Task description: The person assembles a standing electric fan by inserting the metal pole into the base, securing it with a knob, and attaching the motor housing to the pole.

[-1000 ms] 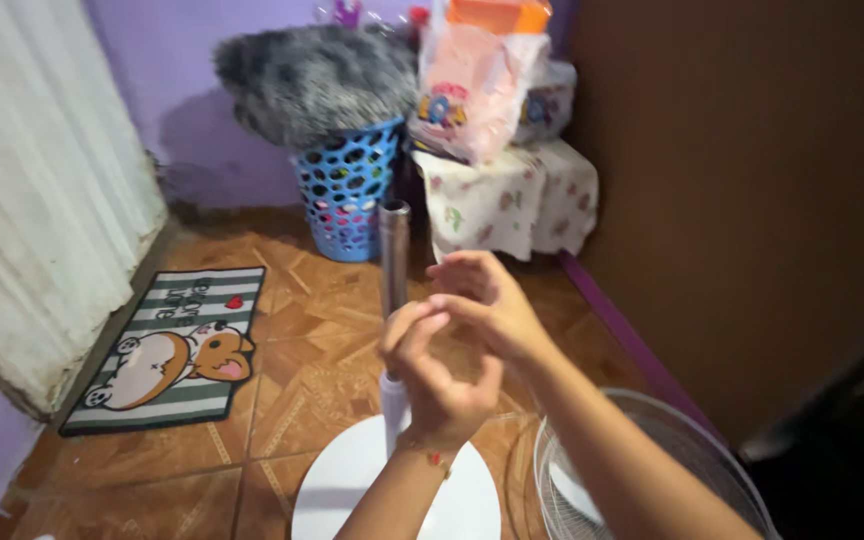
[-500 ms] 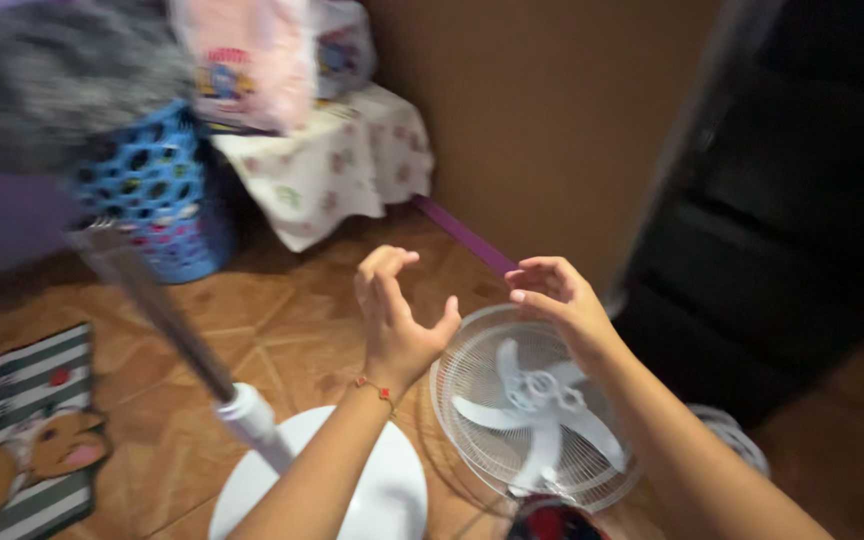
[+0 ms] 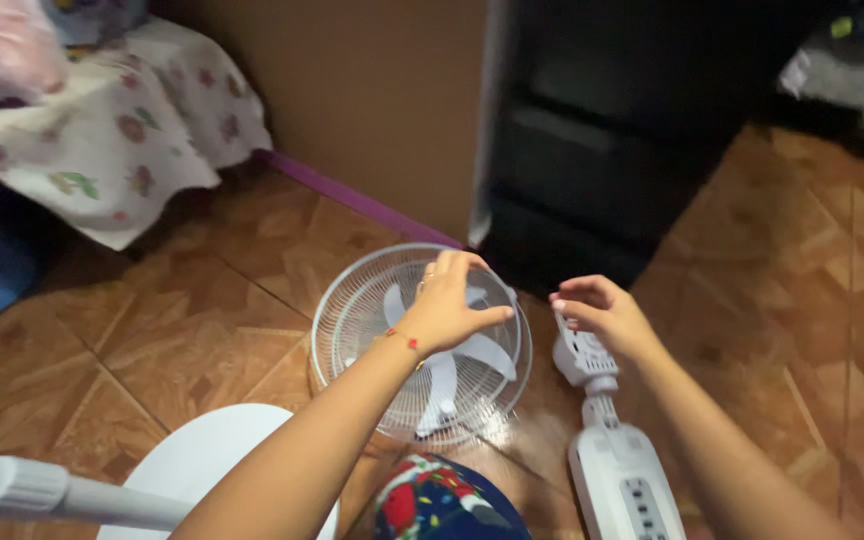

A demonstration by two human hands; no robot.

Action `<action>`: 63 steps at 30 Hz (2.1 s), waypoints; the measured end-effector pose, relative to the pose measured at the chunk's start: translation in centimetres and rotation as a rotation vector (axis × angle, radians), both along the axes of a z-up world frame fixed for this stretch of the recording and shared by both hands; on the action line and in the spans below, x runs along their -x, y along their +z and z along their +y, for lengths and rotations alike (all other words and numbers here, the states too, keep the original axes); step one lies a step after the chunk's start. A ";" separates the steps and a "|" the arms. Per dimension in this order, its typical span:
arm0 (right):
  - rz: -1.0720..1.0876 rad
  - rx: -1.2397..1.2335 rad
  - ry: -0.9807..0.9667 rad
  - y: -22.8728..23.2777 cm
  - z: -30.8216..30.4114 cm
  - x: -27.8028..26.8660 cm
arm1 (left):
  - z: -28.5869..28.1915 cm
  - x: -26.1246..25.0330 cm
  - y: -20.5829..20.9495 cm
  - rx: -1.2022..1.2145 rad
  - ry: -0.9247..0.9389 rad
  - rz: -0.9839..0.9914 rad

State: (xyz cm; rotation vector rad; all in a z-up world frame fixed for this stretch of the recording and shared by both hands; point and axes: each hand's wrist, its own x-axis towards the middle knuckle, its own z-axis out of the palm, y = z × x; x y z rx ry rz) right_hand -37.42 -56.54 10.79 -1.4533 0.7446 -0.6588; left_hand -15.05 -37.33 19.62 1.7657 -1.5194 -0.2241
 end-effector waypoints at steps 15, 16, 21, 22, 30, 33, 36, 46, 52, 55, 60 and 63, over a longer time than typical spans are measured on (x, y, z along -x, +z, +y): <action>1.019 -0.068 -0.358 -21.6 5.1 18.7 | -8.0 8.2 -11.9 -0.409 -0.116 0.203; 1.044 -0.135 -0.340 -22.4 5.9 18.9 | -8.6 9.0 -13.3 -0.439 -0.116 0.206; 0.977 -0.021 -0.341 -24.9 7.7 19.3 | -11.3 14.0 -21.1 -0.532 -0.162 0.328; 0.910 -0.098 -0.294 -25.0 7.4 19.4 | -11.9 15.1 -22.4 -0.507 -0.180 0.376; 0.993 -0.328 -0.282 -27.4 7.1 22.6 | -8.6 23.3 -33.2 -0.773 0.171 0.576; 0.809 -0.576 -0.296 -29.2 7.4 23.1 | -7.6 24.2 -37.1 -0.762 0.230 0.541; 0.528 -0.853 -0.265 -29.8 8.1 24.1 | -7.2 25.5 -39.3 -0.749 0.276 0.631; 0.364 -0.898 -0.330 -29.8 7.7 23.4 | -5.8 28.2 -41.1 -0.669 0.160 0.890; 0.306 -0.944 -0.356 -28.8 8.3 22.1 | -6.3 27.8 -43.1 -0.642 0.148 0.921; 0.432 -0.812 -0.485 -28.0 8.6 21.7 | -6.5 27.8 -43.8 -0.622 0.141 0.922; 0.250 -0.663 -0.561 -27.8 9.5 21.5 | -5.9 27.7 -44.1 -0.620 0.069 0.899; 0.266 -0.701 -0.565 -28.5 9.4 21.9 | -5.8 27.7 -43.6 -0.580 0.037 0.828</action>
